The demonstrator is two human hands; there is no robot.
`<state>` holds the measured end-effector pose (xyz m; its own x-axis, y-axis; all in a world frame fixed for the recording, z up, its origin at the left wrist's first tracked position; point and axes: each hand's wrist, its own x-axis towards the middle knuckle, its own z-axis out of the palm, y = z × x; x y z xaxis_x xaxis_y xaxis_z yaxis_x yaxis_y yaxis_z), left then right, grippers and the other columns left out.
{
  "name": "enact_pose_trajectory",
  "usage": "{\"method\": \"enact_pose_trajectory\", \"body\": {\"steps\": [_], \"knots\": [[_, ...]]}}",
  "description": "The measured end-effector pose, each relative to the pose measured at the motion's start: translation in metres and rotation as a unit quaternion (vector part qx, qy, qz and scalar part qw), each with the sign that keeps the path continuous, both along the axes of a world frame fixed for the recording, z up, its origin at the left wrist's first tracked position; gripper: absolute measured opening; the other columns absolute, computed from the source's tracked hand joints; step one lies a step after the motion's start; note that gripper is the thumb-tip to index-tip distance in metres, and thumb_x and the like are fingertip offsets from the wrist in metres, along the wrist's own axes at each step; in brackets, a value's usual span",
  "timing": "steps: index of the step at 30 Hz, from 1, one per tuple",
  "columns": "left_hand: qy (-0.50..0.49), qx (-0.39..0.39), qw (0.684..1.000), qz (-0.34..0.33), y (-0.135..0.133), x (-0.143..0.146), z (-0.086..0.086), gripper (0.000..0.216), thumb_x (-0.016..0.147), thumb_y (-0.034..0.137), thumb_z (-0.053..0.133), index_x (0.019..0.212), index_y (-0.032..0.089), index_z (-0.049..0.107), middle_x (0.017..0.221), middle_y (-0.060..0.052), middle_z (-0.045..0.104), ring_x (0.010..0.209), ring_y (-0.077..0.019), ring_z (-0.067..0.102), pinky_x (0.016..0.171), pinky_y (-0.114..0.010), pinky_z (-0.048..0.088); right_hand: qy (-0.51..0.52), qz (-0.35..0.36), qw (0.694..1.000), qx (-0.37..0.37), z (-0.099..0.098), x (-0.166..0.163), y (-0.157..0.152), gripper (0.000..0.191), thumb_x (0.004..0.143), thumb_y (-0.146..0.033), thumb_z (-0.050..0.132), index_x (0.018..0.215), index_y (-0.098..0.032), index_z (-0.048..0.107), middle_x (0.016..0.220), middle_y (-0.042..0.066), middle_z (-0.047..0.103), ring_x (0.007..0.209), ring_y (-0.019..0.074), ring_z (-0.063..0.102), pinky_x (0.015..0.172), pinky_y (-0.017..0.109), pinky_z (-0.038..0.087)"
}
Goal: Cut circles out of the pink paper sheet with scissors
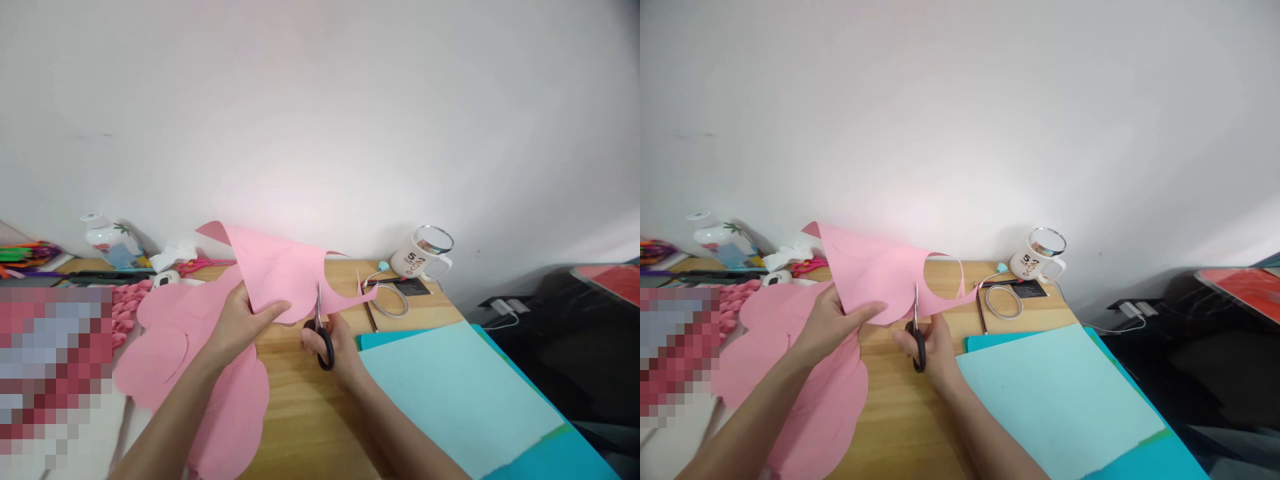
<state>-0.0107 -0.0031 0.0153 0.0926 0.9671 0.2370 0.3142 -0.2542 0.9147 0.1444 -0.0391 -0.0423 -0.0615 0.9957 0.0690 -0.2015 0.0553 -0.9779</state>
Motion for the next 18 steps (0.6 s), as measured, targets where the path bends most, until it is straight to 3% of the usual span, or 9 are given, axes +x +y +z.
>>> {"method": "enact_pose_trajectory", "body": {"steps": [11, 14, 18], "knots": [[-0.037, 0.024, 0.999, -0.016, 0.004, -0.003, -0.002, 0.036, 0.066, 0.031, 0.071, 0.099, 0.019, 0.06, 0.091, -0.003, 0.067, 0.084, -0.0202, 0.063, 0.065, -0.025, 0.052, -0.033, -0.016, 0.999, -0.017, -0.005, -0.001, -0.001, 0.045, 0.063, -0.036, 0.069, 0.096, -0.017, 0.045, 0.046, -0.009, 0.046, 0.039, 0.0105, 0.043, 0.038, 0.021, 0.034], [-0.083, 0.038, 0.996, -0.009, 0.004, 0.0, -0.004, 0.034, 0.071, 0.032, 0.067, 0.101, 0.018, 0.059, 0.091, -0.003, 0.067, 0.083, -0.0189, 0.063, 0.065, -0.024, 0.052, -0.04, -0.004, 0.999, -0.02, -0.005, -0.003, -0.003, 0.035, 0.064, -0.035, 0.069, 0.085, -0.017, 0.047, 0.044, -0.008, 0.045, 0.04, 0.0104, 0.043, 0.037, 0.021, 0.031], [-0.123, 0.012, 0.992, 0.017, -0.002, 0.011, -0.01, 0.031, 0.074, 0.04, 0.061, 0.089, 0.013, 0.062, 0.083, -0.007, 0.069, 0.077, -0.0204, 0.065, 0.062, -0.026, 0.053, -0.006, -0.014, 1.0, -0.023, -0.009, -0.01, -0.007, 0.028, 0.068, -0.036, 0.066, 0.078, -0.018, 0.046, 0.046, -0.007, 0.045, 0.044, 0.0115, 0.047, 0.041, 0.021, 0.034]]}}
